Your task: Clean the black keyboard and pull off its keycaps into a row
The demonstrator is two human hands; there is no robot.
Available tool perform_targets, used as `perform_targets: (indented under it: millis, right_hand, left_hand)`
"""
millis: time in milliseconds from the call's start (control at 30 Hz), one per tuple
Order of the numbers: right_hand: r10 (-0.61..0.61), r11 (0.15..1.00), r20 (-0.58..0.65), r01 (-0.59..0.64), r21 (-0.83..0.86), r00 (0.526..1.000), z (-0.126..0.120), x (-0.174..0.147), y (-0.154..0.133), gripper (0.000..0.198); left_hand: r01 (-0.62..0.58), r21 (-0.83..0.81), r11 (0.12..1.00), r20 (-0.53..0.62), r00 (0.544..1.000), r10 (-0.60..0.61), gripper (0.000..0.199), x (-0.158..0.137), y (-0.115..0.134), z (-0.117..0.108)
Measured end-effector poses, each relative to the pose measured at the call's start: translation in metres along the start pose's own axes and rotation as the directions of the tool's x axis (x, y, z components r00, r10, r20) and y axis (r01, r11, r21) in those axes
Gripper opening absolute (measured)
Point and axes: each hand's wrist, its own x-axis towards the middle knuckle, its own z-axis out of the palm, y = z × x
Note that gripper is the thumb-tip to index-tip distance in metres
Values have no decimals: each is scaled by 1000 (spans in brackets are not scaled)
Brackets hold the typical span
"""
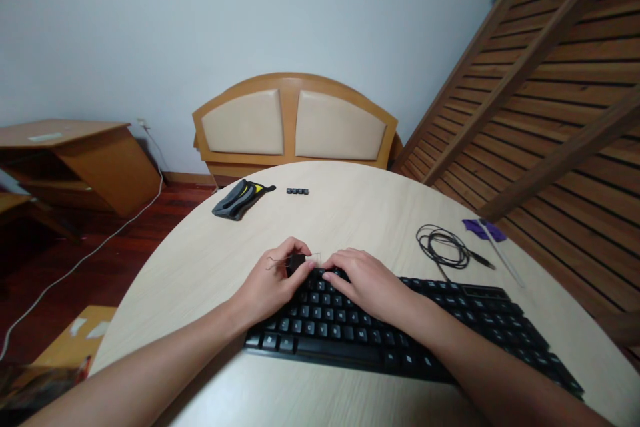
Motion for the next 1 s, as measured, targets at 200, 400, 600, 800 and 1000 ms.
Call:
perform_targets:
  millis: [200,400,600,800,1000]
  right_hand:
    - [45,990,63,-36,-137,997,-9,-3,-8,13]
    - [-64,998,-9,64,23,998,-5,-4,7,14]
    - [-14,987,-128,35,156,992,2,-4,14,17]
    - [-82,988,-198,105,111,977,3,-7,10,20]
    - [-151,985,-170,163,57,974,3,-9,10,17]
  left_hand:
    - [-41,-42,998,37,998,42,18,-1,-4,2]
    - [-17,-37,999,36,999,18,24,0,-5,2]
    - [32,-13,999,100,994,-30,31,0,-2,2]
    - [32,-36,999,164,986,-26,31,-1,-7,3]
    - [-26,0,1000,169,985,26,26,1,-10,3]
